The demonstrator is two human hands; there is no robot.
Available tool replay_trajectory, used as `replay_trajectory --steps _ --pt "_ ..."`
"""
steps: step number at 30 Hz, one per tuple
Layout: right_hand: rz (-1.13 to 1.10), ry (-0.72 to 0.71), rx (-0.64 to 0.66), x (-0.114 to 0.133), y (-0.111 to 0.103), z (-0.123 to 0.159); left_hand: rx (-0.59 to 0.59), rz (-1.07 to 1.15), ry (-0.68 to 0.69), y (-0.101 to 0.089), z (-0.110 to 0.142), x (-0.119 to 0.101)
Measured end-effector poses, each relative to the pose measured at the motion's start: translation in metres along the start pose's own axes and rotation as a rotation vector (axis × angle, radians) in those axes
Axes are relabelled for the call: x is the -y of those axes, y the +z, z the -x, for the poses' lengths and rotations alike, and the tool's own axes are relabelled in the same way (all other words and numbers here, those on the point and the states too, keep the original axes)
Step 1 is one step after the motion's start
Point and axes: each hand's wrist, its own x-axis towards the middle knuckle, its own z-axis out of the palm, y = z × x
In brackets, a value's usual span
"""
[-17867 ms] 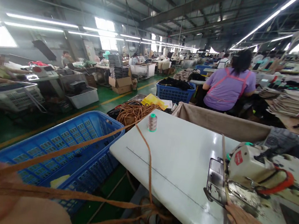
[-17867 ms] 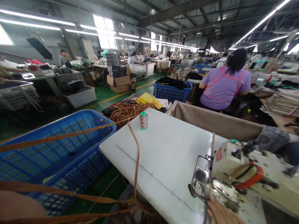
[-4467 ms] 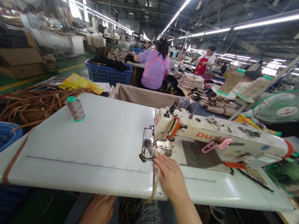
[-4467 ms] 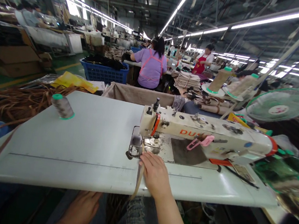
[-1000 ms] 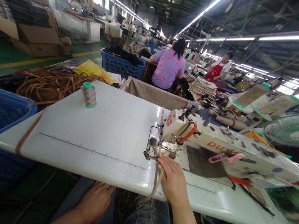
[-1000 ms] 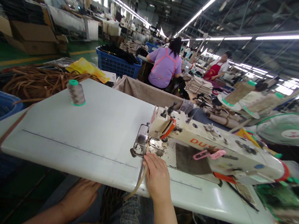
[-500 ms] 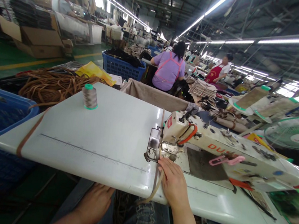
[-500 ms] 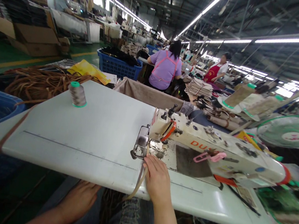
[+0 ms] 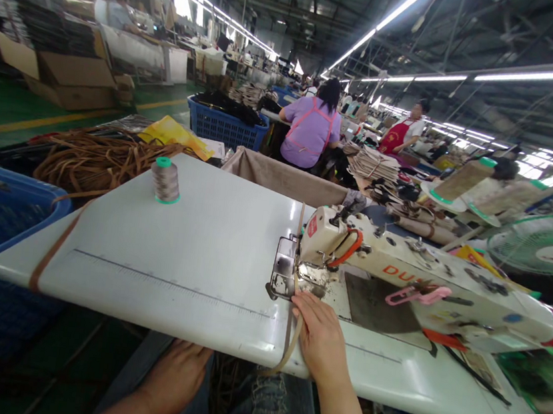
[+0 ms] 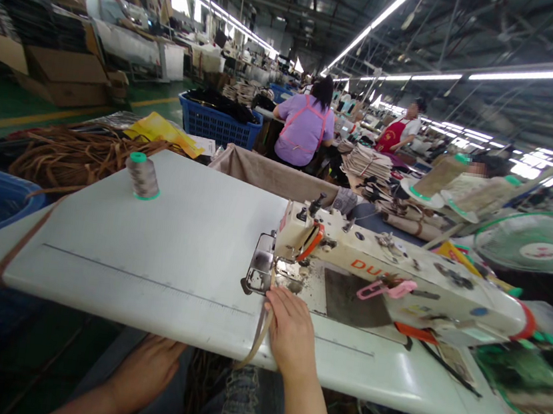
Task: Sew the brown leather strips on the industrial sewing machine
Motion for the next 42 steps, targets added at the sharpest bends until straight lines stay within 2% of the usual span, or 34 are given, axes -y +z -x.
replay_trajectory --steps 10,42 --pt "0.008 -0.005 0.0 0.0005 0.0002 -0.0007 -0.033 -0.019 0.015 0.0055 0.0001 0.0026" --pt "-0.008 -0.021 -0.032 0.0006 -0.0004 -0.0018 -0.033 0.001 0.01 0.0078 -0.0008 0.0039"
